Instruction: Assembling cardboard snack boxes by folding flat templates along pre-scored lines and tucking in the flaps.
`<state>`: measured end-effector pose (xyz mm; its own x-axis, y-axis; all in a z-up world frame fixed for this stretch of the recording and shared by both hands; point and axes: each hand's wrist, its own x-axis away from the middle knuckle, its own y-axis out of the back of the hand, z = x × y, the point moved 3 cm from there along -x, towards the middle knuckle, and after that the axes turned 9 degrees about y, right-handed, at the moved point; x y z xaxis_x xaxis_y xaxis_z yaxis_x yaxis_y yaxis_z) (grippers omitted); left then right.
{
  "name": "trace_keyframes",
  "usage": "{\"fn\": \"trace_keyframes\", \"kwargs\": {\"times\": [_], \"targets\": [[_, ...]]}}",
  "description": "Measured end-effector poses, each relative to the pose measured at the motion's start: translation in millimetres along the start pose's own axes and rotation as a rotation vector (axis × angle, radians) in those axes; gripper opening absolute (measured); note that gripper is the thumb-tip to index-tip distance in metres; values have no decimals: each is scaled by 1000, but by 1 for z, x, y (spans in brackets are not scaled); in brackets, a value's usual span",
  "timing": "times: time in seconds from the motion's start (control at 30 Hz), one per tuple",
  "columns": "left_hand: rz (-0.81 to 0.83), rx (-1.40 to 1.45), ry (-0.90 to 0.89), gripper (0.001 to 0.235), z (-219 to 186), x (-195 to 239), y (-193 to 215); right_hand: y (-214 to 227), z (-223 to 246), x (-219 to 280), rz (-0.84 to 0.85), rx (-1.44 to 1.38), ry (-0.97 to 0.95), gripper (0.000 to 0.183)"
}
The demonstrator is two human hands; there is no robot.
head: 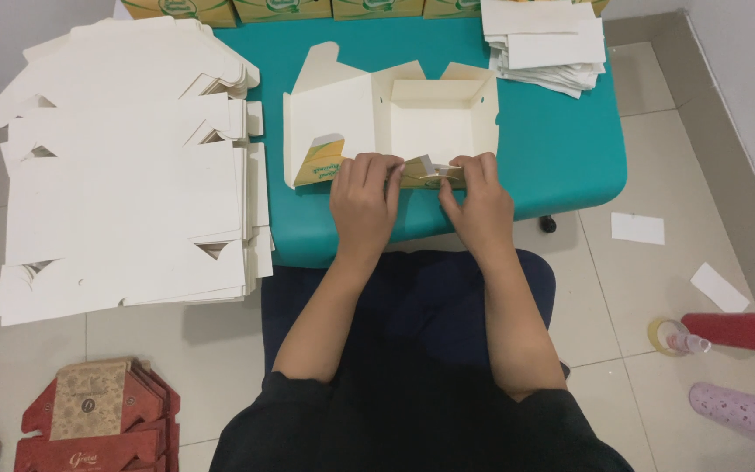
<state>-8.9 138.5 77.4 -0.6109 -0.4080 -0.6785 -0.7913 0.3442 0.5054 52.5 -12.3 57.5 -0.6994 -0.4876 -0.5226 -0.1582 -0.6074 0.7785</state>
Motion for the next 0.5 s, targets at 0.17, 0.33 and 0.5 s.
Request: {"fn": "trace_keyframes", "kwargs": {"times": [0.17, 0.33, 0.5], "targets": [[18, -22, -43, 6, -8, 2, -6, -1, -1, 2, 19, 23, 7, 22], [42, -57, -94, 8, -20, 3, -9, 0, -1, 2, 33, 2, 4, 20], [64, -116, -128, 7, -17, 6, -10, -1, -4, 4, 40, -21, -21, 8]]}}
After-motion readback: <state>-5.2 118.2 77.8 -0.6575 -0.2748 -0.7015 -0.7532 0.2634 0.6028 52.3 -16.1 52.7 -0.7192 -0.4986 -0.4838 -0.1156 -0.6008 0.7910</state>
